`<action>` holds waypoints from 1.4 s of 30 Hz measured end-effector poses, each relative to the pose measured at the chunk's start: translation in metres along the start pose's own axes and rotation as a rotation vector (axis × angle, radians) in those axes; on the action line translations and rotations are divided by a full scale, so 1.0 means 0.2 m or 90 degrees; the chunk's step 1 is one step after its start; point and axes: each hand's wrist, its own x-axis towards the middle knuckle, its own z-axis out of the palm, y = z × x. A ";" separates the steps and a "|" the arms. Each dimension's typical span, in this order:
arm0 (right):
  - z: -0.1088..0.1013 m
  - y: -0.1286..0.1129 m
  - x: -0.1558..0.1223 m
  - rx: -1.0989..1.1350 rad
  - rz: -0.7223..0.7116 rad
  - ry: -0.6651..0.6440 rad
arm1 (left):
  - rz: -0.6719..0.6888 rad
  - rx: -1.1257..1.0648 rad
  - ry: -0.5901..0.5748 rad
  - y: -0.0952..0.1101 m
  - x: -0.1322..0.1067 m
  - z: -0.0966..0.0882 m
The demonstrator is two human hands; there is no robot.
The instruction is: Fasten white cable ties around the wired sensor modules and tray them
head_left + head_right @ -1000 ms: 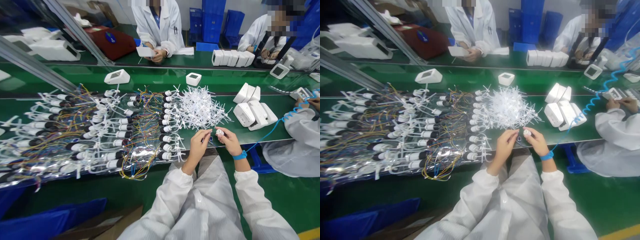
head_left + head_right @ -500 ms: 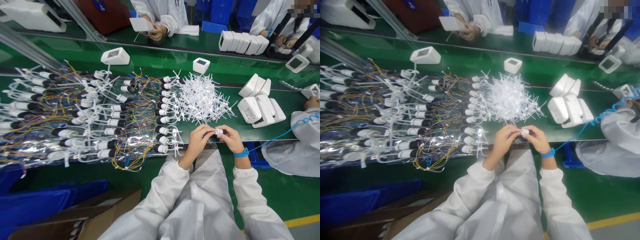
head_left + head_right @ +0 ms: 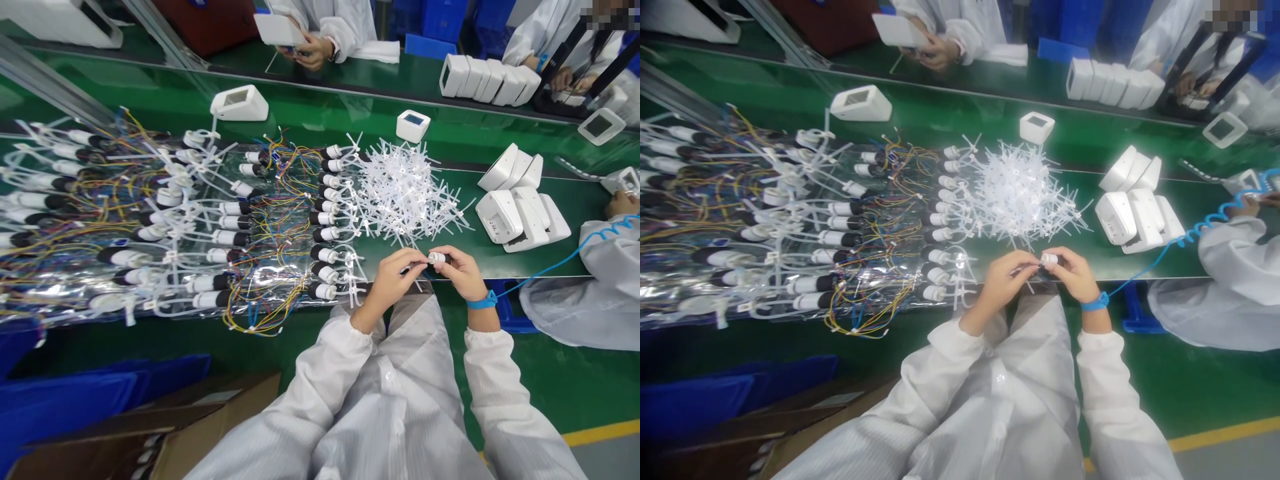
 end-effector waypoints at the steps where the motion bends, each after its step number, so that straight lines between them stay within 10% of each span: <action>1: 0.00 0.01 0.00 -0.001 0.004 0.004 | -0.017 -0.004 -0.008 0.00 0.00 0.00; 11: 0.00 0.07 0.01 0.092 -0.033 0.039 | 0.003 -0.067 -0.137 0.07 -0.01 -0.04; 15: 0.00 0.08 0.00 0.079 -0.076 0.041 | -0.113 -0.208 -0.160 0.14 -0.05 0.00; 23: -0.07 0.06 0.00 0.005 -0.131 -0.037 | -0.360 -0.296 -0.043 0.22 -0.03 0.09; 42: -0.04 0.01 0.01 -0.047 -0.117 -0.037 | -0.459 -0.436 0.009 0.23 0.02 0.13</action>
